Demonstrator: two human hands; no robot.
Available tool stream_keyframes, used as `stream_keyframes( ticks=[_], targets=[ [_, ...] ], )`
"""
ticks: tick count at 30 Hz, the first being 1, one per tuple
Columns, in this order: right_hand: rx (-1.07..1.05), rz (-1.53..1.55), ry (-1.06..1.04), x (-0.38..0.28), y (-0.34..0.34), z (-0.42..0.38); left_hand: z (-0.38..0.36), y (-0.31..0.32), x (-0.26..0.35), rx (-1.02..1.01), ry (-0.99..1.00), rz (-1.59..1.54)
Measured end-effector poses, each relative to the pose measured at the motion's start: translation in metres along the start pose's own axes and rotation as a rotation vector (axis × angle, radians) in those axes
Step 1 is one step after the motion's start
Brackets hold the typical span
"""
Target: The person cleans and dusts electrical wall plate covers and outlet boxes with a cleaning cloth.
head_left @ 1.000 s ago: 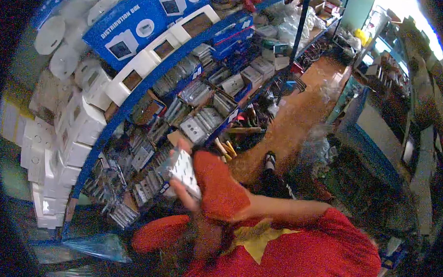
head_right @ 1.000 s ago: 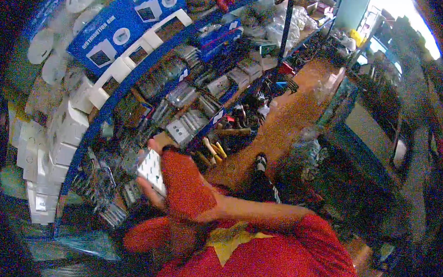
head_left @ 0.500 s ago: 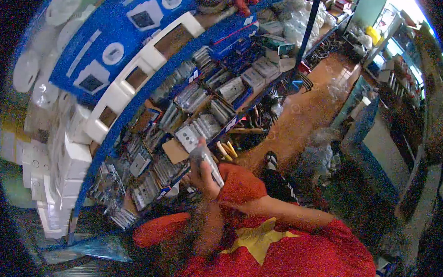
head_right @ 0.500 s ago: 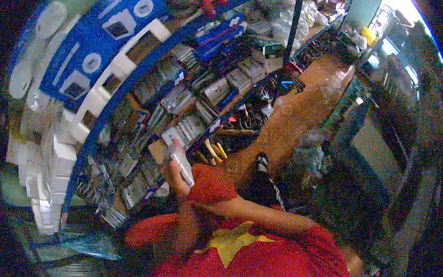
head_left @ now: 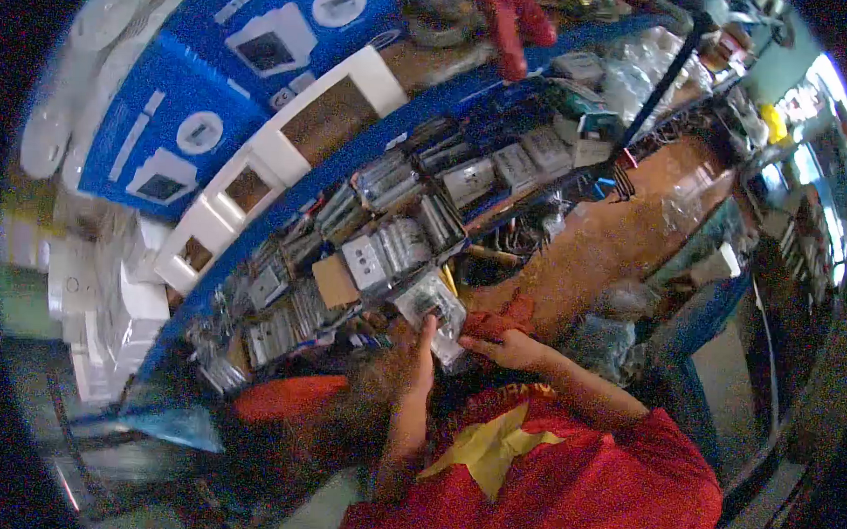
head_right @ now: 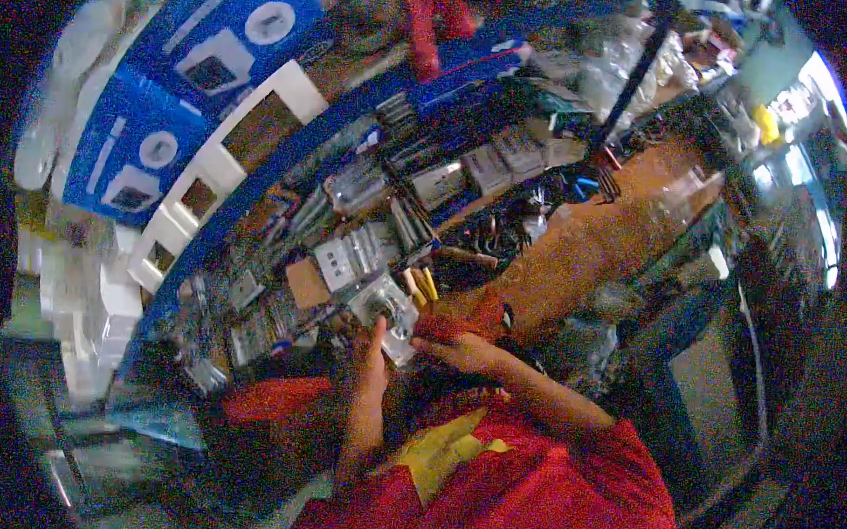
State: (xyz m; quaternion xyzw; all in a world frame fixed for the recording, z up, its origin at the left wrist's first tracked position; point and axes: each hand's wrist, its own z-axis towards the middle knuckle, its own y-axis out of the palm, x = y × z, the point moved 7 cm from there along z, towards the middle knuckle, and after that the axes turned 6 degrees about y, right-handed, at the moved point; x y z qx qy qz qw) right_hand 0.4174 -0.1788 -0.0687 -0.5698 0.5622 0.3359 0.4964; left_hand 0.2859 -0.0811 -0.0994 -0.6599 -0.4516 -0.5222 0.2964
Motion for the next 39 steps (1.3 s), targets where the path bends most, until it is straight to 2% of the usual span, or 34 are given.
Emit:
stream_keyframes(
  ticks=[1,2,4,5,8,11,14,17,20,23,25,27,28,29,31,34,35,37,38,39],
  targets=[
    [-0.051,-0.021,0.012,0.002,0.003,0.003,-0.007,-0.008,-0.016,0.081,-0.069,-0.051],
    [-0.099,-0.04,0.023,0.004,0.007,0.004,-0.017,-0.005,0.001,0.07,-0.128,0.07],
    [-0.101,-0.176,-0.02,0.025,0.015,0.011,-0.024,-0.017,-0.024,0.113,-0.081,0.042],
    [-0.095,-0.241,-0.043,0.031,0.017,0.014,-0.025,-0.018,-0.028,0.106,-0.075,0.04],
    [-0.085,-0.17,-0.051,0.043,0.014,0.021,-0.02,-0.014,-0.032,0.027,-0.097,0.056],
    [-0.022,-0.164,-0.071,0.039,0.009,0.028,-0.011,-0.022,-0.039,-0.023,-0.076,0.283],
    [-0.041,0.096,0.055,0.056,0.005,0.032,-0.005,0.003,0.008,-0.049,0.024,0.134],
    [-0.021,0.218,0.346,0.097,-0.001,0.028,0.007,0.012,0.005,-0.024,0.048,0.039],
    [-0.028,0.439,0.277,0.093,-0.007,0.029,0.009,0.021,0.013,-0.137,0.031,0.529],
    [0.116,0.41,0.24,0.083,-0.025,0.026,0.022,0.014,0.0,0.081,0.145,0.609],
    [0.088,0.415,0.301,0.066,-0.04,0.022,0.033,0.014,-0.021,0.168,0.079,0.183],
    [0.098,0.471,0.314,0.059,-0.051,0.017,0.054,0.005,-0.075,0.081,-0.081,-0.244],
    [0.123,0.525,0.292,0.057,-0.056,0.017,0.066,-0.006,-0.104,0.104,-0.172,-0.315],
    [0.146,0.582,0.267,0.055,-0.06,0.018,0.054,0.004,-0.065,0.122,-0.296,-0.282],
    [0.184,0.672,0.31,0.078,-0.065,0.02,0.066,-0.021,-0.082,0.229,-0.258,-0.17],
    [0.254,0.71,0.384,0.079,-0.078,0.015,0.041,0.003,0.001,0.408,-0.247,0.015],
    [0.28,0.705,0.414,0.078,-0.082,0.011,0.048,0.003,0.004,0.358,-0.176,0.049],
    [0.311,0.551,0.26,0.106,-0.085,0.015,0.064,-0.01,-0.004,0.262,-0.045,0.114],
    [0.321,0.473,0.185,0.103,-0.087,0.015,0.063,-0.01,-0.005,0.297,-0.082,0.033],
    [0.301,0.603,0.248,0.109,-0.086,0.013,0.061,-0.011,0.0,0.337,-0.068,0.081]
  ],
)
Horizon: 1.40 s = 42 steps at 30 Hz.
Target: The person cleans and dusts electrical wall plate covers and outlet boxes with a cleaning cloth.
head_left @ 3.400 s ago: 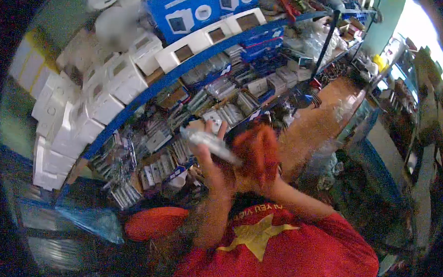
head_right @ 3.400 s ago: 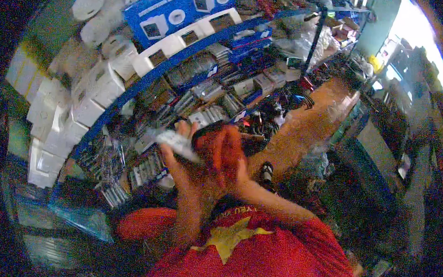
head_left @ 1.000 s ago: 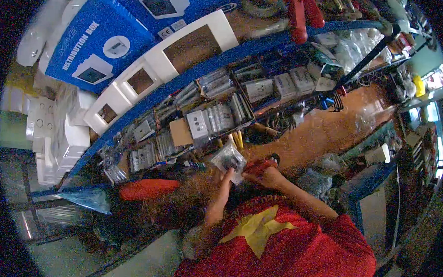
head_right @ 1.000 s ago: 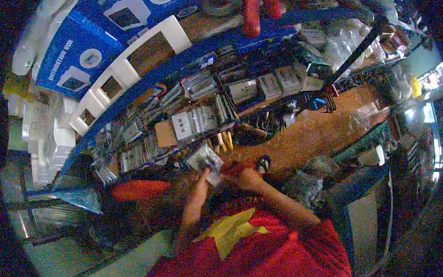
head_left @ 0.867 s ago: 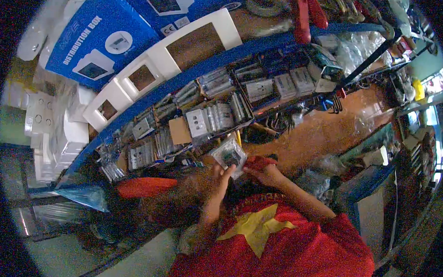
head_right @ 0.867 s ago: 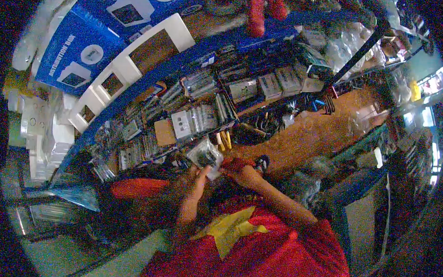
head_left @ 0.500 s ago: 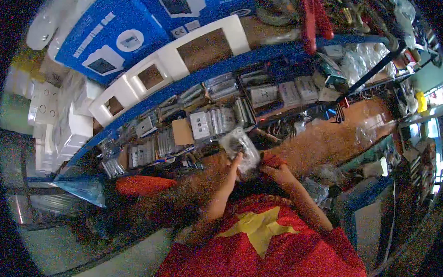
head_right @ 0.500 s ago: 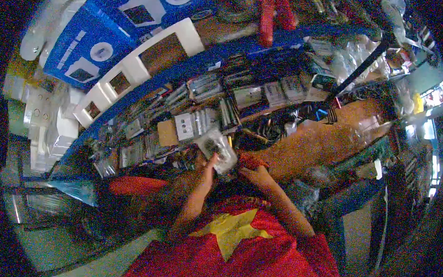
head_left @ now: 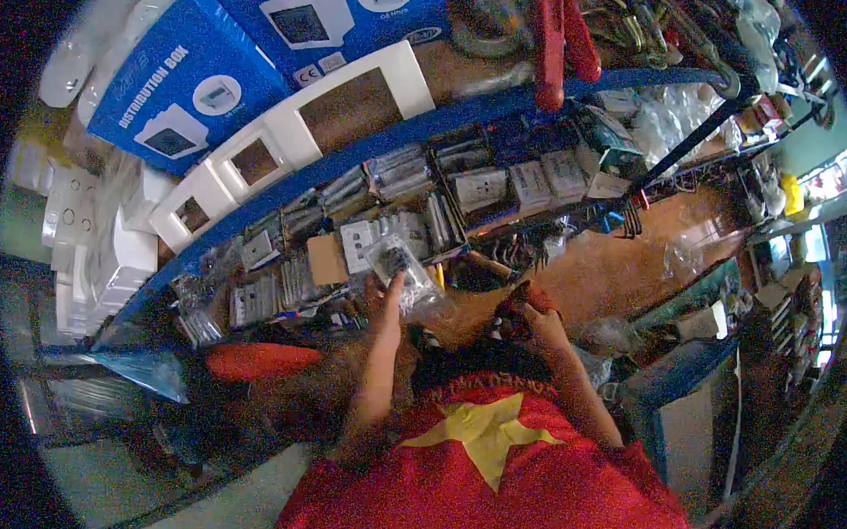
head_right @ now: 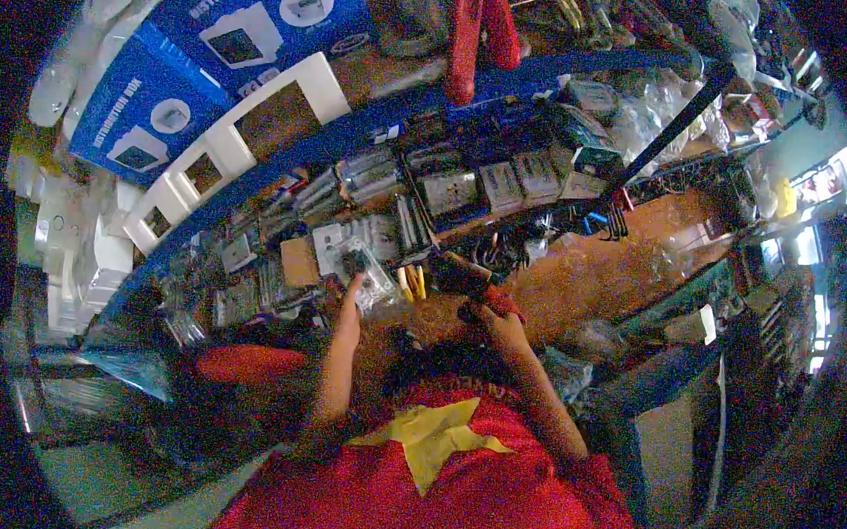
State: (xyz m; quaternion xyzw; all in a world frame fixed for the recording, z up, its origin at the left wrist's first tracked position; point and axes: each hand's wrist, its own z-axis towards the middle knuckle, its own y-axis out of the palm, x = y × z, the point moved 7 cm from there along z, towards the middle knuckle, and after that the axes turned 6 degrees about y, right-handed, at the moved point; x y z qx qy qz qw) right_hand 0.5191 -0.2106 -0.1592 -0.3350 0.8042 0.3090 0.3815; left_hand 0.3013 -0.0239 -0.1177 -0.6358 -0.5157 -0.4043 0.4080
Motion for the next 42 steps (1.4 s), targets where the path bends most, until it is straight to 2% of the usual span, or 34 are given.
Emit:
stream_keyframes(
  ticks=[2,3,4,5,6,7,8,11,14,16,20,23,26,29,32,35,37,38,41,42],
  targets=[
    [-0.019,0.232,0.168,0.003,0.0,-0.004,-0.004,0.0,0.018,0.082,0.041,0.087],
    [-0.002,0.21,0.23,-0.004,0.002,-0.01,0.017,-0.002,0.012,0.014,0.158,0.141],
    [0.02,0.19,0.291,-0.014,0.003,-0.019,0.02,-0.01,-0.008,0.095,0.164,0.114],
    [0.043,0.17,0.348,-0.018,-0.001,-0.025,0.018,-0.005,0.002,0.031,0.192,0.063],
    [0.074,0.122,0.312,-0.007,-0.014,-0.018,0.019,0.0,0.011,-0.033,0.221,0.01],
    [0.103,0.074,0.275,0.014,-0.029,-0.003,0.024,-0.005,-0.001,0.035,0.154,0.018],
    [0.129,0.026,0.239,0.024,-0.04,0.005,0.019,0.001,0.004,0.017,0.145,0.006],
    [0.109,0.075,0.205,-0.014,-0.027,-0.014,0.008,0.009,0.025,0.012,0.098,0.025],
    [0.132,0.159,0.169,-0.009,-0.034,-0.012,0.005,0.013,0.029,0.034,0.131,0.066],
    [0.126,0.169,0.161,0.019,-0.05,0.001,-0.001,0.021,0.037,-0.019,0.175,0.026],
    [0.183,0.189,0.221,0.012,-0.048,-0.009,-0.002,0.03,0.037,-0.066,0.177,-0.023],
    [0.084,0.33,0.195,0.013,-0.045,-0.009,-0.007,0.03,0.042,-0.024,0.202,0.127],
    [0.03,0.424,0.179,0.015,-0.045,-0.008,0.004,0.035,0.027,-0.151,0.235,0.057],
    [0.223,0.3,0.246,-0.031,-0.032,-0.041,0.009,0.039,0.013,-0.18,0.28,-0.088],
    [0.159,0.263,0.168,-0.019,-0.036,-0.029,0.023,0.03,-0.008,-0.126,0.29,-0.001],
    [0.108,0.313,0.196,0.003,-0.042,-0.018,0.009,0.036,0.012,-0.195,0.274,-0.037],
    [0.093,0.35,0.215,0.012,-0.045,-0.014,0.03,0.025,-0.022,-0.14,0.273,0.034],
    [0.085,0.368,0.224,0.014,-0.046,-0.013,0.029,0.025,-0.016,-0.112,0.274,0.068],
    [0.148,0.247,0.232,0.011,-0.049,-0.014,-0.006,0.036,0.033,-0.146,0.596,0.434],
    [0.143,0.299,0.217,0.005,-0.043,-0.017,-0.031,0.04,0.062,-0.051,0.696,0.543]
  ],
)
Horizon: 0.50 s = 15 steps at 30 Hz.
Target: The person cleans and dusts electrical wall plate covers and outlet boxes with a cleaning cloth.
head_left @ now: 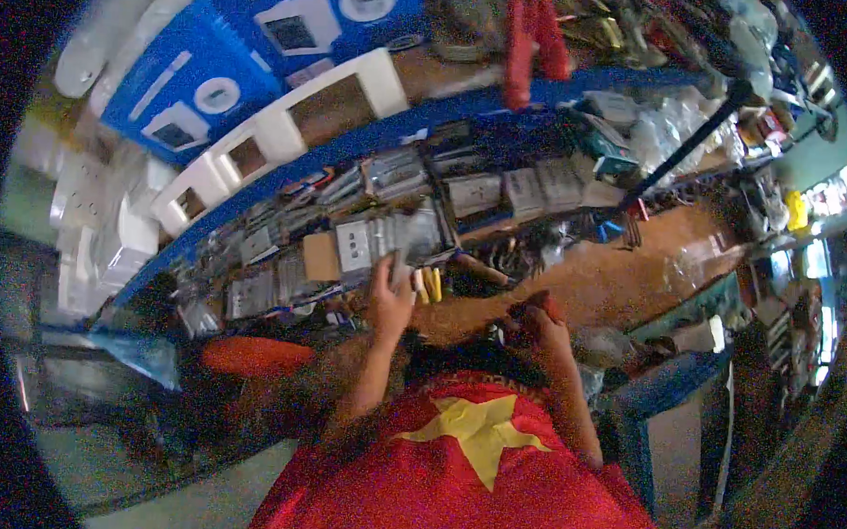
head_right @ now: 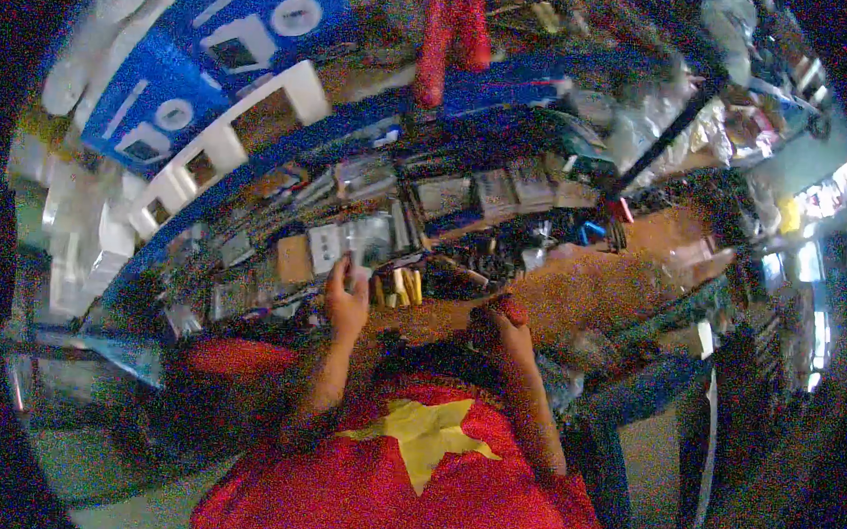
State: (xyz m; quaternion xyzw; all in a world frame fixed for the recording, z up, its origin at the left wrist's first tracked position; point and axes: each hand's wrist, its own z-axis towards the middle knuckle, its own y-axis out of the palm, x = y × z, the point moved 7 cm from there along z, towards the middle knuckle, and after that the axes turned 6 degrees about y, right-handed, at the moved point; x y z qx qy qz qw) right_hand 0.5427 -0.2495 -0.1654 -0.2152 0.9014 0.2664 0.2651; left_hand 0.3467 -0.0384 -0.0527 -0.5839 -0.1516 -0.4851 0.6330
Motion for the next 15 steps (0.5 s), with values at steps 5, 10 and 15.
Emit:
stream_keyframes(
  ticks=[5,10,15],
  targets=[
    [0.053,-0.191,-0.08,-0.018,0.012,-0.022,0.001,-0.023,0.058,0.125,0.563,0.171],
    [0.065,-0.015,0.025,-0.018,0.011,-0.021,-0.008,-0.033,0.034,0.242,0.61,0.059],
    [0.095,0.023,0.106,-0.022,0.024,-0.031,-0.009,-0.048,0.052,0.338,0.605,0.222]
  ],
)
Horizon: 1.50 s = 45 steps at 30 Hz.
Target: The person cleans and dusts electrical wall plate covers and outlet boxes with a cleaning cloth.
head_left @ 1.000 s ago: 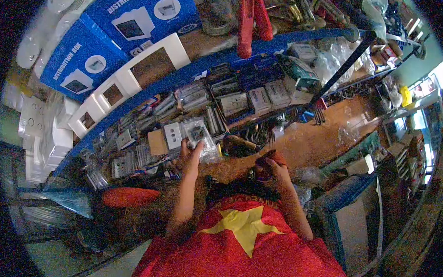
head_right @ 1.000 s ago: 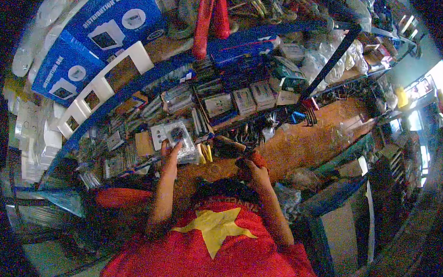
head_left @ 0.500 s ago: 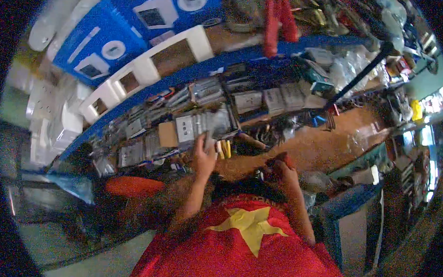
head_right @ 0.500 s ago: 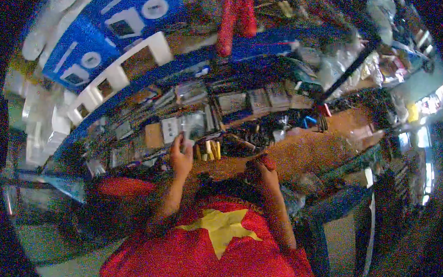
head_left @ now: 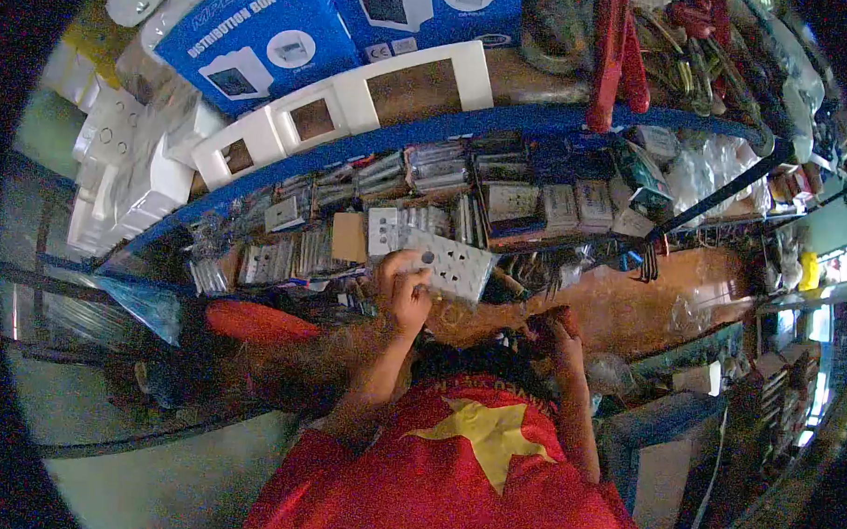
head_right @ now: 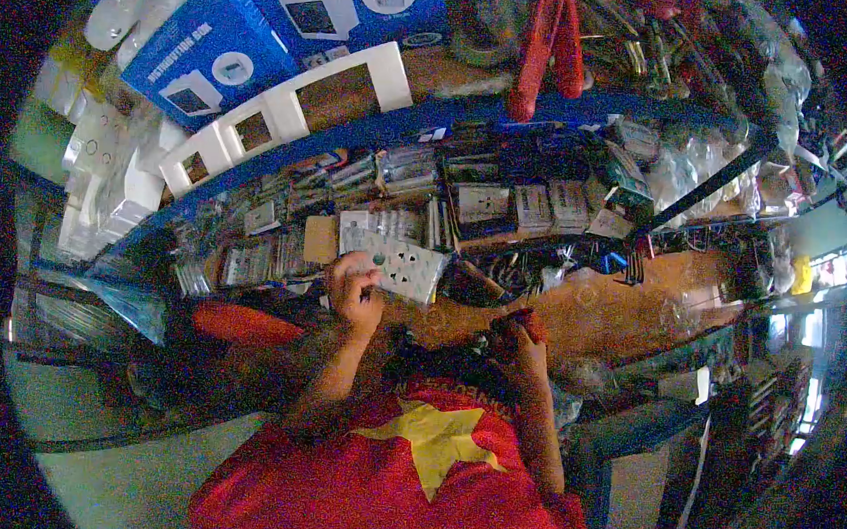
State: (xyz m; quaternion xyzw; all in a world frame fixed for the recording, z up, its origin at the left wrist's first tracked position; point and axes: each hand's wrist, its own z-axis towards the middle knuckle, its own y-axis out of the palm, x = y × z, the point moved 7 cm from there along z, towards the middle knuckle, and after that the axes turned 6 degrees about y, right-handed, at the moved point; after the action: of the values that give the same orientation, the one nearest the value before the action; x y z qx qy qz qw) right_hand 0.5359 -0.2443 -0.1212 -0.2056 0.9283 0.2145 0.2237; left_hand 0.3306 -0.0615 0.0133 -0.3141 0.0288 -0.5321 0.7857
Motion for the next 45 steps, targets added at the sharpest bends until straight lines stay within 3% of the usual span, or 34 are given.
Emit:
stream_keyframes(
  ticks=[2,4,7,8,11,12,15,17,19,21,23,25,27,28,29,31,33,35,37,39,42,45],
  targets=[
    [-0.106,-0.312,-0.334,0.008,-0.018,0.034,-0.005,0.005,-0.007,-0.043,-0.072,0.033],
    [-0.142,-0.507,-0.474,0.01,-0.021,0.041,-0.024,0.024,-0.028,-0.113,-0.184,-0.001],
    [-0.105,-0.609,-0.486,0.005,-0.02,0.034,-0.091,0.062,-0.083,-0.149,-0.846,-0.363],
    [-0.102,-0.631,-0.553,0.005,-0.022,0.034,-0.103,0.068,-0.094,-0.052,-0.758,-0.365],
    [-0.099,-0.585,-0.623,0.016,-0.037,0.051,-0.121,0.095,-0.133,-0.04,-0.813,-0.254],
    [-0.097,-0.505,-0.534,0.017,-0.041,0.054,-0.117,0.107,-0.141,-0.148,-0.844,-0.219],
    [-0.065,-0.158,-0.105,0.016,-0.039,0.045,-0.078,0.127,-0.135,-0.213,-0.581,-0.007],
    [-0.034,-0.67,-0.471,0.004,-0.038,0.034,-0.08,0.158,-0.149,-0.349,-0.724,-0.029],
    [0.007,-0.65,-0.468,0.0,-0.038,0.027,-0.094,0.198,-0.162,-0.403,-0.796,-0.087],
    [0.044,-0.1,-0.096,0.01,-0.033,0.018,-0.139,0.263,-0.191,-0.492,-0.827,-0.159],
    [0.019,-0.453,-0.344,0.003,-0.034,0.009,-0.196,0.337,-0.227,-0.705,-0.866,-0.208],
    [-0.001,-0.42,-0.398,-0.005,-0.028,0.002,-0.161,0.31,-0.171,-0.97,-0.987,-0.476],
    [-0.015,0.004,-0.238,-0.001,-0.012,-0.013,-0.134,0.275,-0.128,-1.082,-1.078,-0.651],
    [-0.01,-0.159,-0.32,0.003,-0.023,0.002,-0.128,0.266,-0.119,-1.113,-1.105,-0.691],
    [-0.004,-0.322,-0.401,0.017,-0.048,0.027,-0.168,0.308,-0.148,-1.092,-1.019,-0.647],
    [0.015,-0.392,-0.36,0.023,-0.055,0.036,-0.243,0.386,-0.204,-1.044,-0.853,-0.543],
    [0.038,-0.202,-0.126,0.017,-0.035,0.017,-0.205,0.362,-0.189,-1.116,-0.845,-0.418],
    [-0.025,-0.414,-0.346,0.016,-0.034,0.022,-0.185,0.349,-0.178,-1.149,-0.83,-0.354],
    [-0.049,-0.5,-0.391,0.01,-0.029,0.021,-0.176,0.338,-0.173,-1.167,-0.809,-0.314],
    [-0.029,-0.447,-0.257,-0.001,-0.012,0.009,-0.175,0.325,-0.176,-1.182,-0.786,-0.282],
    [-0.036,-0.261,-0.186,-0.008,0.009,-0.02,-0.18,0.313,-0.18,-1.239,-0.737,-0.23],
    [-0.016,-0.254,-0.154,0.005,-0.006,-0.001,-0.174,0.311,-0.168,-1.354,-0.661,-0.204]
  ],
)
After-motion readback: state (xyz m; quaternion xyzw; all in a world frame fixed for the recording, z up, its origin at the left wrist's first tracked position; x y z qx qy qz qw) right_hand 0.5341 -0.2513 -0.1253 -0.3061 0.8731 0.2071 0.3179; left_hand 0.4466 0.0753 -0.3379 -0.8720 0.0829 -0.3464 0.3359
